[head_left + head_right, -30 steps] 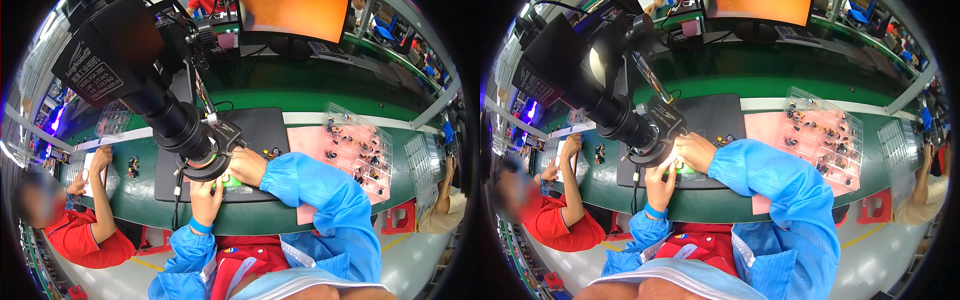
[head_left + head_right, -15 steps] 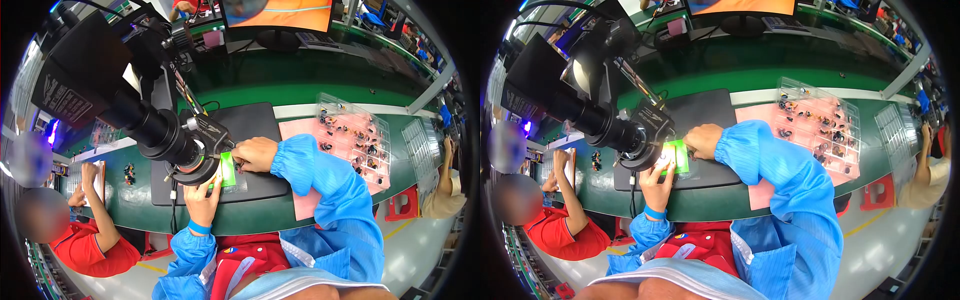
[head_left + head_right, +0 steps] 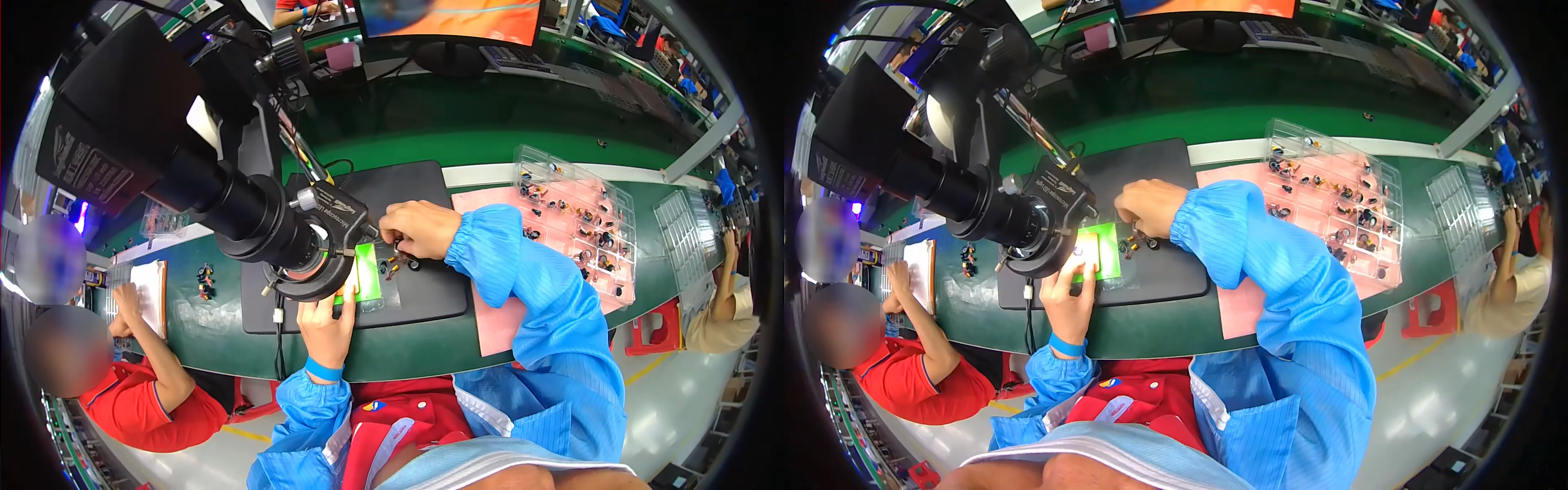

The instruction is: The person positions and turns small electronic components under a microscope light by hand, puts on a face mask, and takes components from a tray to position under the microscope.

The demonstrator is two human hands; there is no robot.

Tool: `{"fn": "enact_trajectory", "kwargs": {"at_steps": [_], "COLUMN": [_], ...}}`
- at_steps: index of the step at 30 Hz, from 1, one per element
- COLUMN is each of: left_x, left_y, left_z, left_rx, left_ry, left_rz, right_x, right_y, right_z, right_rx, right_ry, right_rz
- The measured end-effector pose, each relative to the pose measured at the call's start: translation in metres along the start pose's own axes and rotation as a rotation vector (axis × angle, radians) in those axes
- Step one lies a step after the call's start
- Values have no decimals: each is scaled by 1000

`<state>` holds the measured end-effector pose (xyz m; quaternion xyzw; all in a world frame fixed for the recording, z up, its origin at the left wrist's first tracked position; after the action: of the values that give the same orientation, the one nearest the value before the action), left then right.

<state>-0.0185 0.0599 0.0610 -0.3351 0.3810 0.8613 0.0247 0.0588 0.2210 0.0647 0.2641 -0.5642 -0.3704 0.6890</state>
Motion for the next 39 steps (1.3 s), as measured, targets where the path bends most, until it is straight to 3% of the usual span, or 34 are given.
{"fn": "enact_trajectory", "kwargs": {"at_steps": [3, 6, 9, 13, 14, 16, 18, 19, 22, 23, 24, 25, 28, 30, 31, 32, 34, 37, 39], "left_x": [3, 7, 16, 91, 109, 117, 102, 91, 28, 31, 0, -1, 0, 13, 16, 18, 21, 24, 17], "left_y": [0, 11, 40, 89, 98, 110, 113, 107, 59, 33, 25, 9, 5, -2, -3, -4, 4, 2, 3], "left_z": [1, 5, 22, 49, 54, 57, 56, 53, 36, 22, 20, 13, 8, 6, 6, 6, 6, 7, 8], "left_rx": [33, -14, -113, -182, -207, -183, -204, -184, 12, 116, 90, 159, 62, 138, 163, 190, 109, 93, 54], "left_ry": [15, 29, -35, 151, 87, 218, 171, 153, 109, 197, 93, 121, 165, 253, 272, 292, 207, 162, 84], "left_rz": [-6, -37, 52, 223, 378, 459, 408, 322, -15, -146, -214, -340, -316, -373, -380, -385, -161, -72, -33], "right_x": [8, -1, -16, -23, -23, -30, -34, -32, -18, -8, 1, 7, 8, 9, 8, 16, 25, 33, 29], "right_y": [4, 11, 7, 4, 4, -6, -12, -16, -31, -34, -35, -39, -54, -48, -56, -48, -40, -47, -50], "right_z": [4, 2, 4, 7, 8, 8, 7, 9, 12, 14, 16, 20, 16, 17, 16, 17, 19, 21, 19], "right_rx": [26, -46, -79, -124, -104, -23, 47, 4, -19, -66, -115, -167, -180, -218, -22, -16, -117, -238, -191], "right_ry": [27, -37, -108, -35, -47, -155, -216, -191, -188, -163, -137, -34, -80, -6, -110, -111, 8, 215, 171], "right_rz": [192, 35, 103, 196, 219, 457, 452, 595, 802, 838, 873, 864, 862, 613, 534, 412, 124, 3, -88]}}
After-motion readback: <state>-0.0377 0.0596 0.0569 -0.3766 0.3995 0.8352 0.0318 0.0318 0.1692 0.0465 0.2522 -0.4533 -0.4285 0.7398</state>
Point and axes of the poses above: each hand's wrist, its own z-axis towards the middle knuckle, its own y-axis out of the back of the hand, x = y × z, the point moved 9 cm from there along z, towards the middle knuckle, and after that the axes turned 11 degrees about y, right-handed, at the moved point
